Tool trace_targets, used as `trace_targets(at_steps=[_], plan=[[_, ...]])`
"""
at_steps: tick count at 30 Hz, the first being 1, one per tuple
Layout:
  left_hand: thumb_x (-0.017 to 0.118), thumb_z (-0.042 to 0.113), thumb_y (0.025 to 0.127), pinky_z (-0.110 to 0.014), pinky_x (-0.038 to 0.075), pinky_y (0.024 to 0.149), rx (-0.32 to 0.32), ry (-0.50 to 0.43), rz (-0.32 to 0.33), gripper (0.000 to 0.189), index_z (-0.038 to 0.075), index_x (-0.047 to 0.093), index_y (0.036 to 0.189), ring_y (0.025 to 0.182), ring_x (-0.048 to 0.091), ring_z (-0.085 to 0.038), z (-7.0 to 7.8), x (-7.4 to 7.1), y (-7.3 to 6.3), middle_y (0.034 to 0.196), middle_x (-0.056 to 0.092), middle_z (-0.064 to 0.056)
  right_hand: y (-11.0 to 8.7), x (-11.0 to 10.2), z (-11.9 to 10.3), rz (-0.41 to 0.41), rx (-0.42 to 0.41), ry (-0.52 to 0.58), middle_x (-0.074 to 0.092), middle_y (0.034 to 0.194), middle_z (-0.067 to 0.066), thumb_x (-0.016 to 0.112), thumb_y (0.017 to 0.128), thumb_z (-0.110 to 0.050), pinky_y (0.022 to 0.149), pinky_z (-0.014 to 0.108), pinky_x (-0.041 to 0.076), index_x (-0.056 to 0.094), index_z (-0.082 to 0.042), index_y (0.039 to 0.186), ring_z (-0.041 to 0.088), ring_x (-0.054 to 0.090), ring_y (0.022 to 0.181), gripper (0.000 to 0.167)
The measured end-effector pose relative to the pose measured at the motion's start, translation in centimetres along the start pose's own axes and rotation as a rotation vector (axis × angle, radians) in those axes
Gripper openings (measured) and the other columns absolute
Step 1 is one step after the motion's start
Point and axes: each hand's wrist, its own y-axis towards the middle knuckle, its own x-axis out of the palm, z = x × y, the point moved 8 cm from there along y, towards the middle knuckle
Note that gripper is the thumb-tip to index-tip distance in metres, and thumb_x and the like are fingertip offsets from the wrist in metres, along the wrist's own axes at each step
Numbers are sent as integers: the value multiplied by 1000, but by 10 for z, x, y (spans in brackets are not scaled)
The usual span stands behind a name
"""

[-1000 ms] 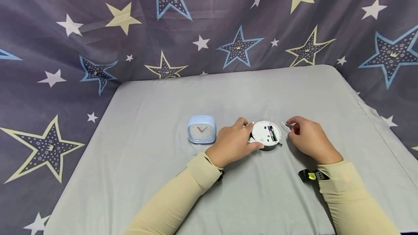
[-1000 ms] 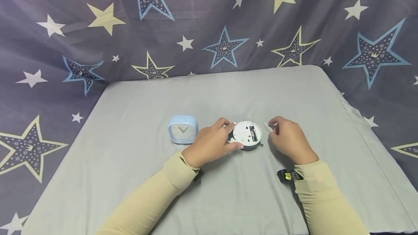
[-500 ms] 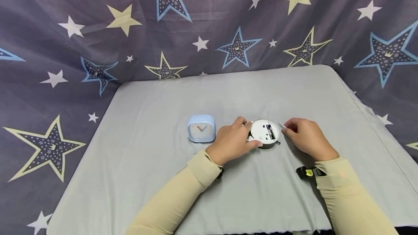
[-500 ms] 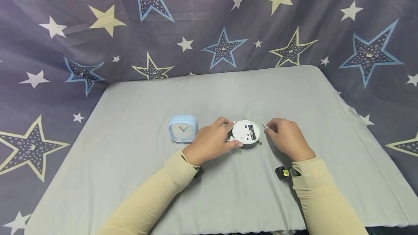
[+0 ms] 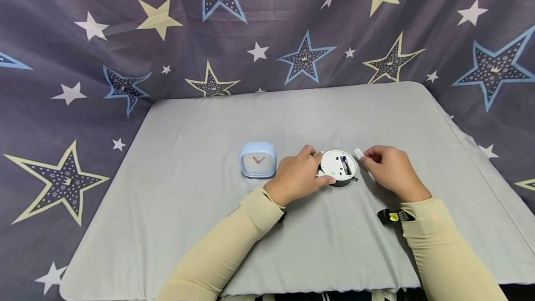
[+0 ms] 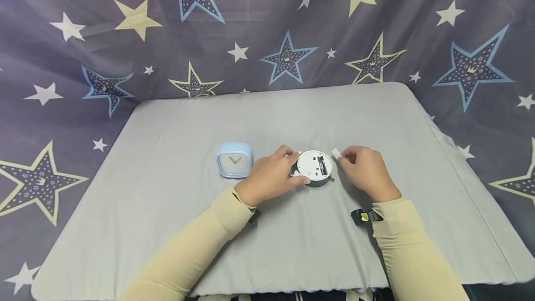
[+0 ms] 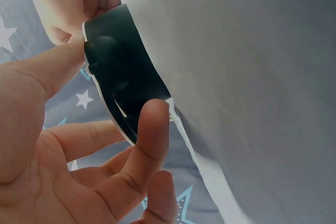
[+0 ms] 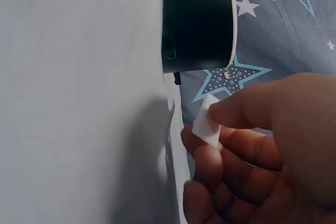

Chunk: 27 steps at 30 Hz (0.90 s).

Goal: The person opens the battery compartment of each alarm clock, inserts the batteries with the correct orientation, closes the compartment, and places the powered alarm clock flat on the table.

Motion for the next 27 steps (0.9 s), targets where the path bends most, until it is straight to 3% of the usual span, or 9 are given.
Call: trace_targets(at_steps=[11,17,27], plan=[[63,67,93,-34,51,60,-4,0,-4,77,12,59,147,77,68,-17,0,0,0,139,58,-5,1,-4,-3,88,-34,31,79,88,5,73,94,-23,68,28,47,83,-11,102,17,65,77,18],[63,67,93,-35,52,62,-6,-6,3,77,13,59,147,79,68,-18,0,1,-1,139,58,-4,-1,-4,-9,119,-72,58,76,81,1,74,91,-17,60,22,44,81,-10,109,14,62,67,20],[65,67,92,-35,51,60,-1,-8,15,76,13,60,146,78,68,-18,0,1,0,138,59,-5,-3,-6,-12,125,-26,125,76,79,-2,75,89,-18,58,18,44,82,-16,103,7,62,66,16]])
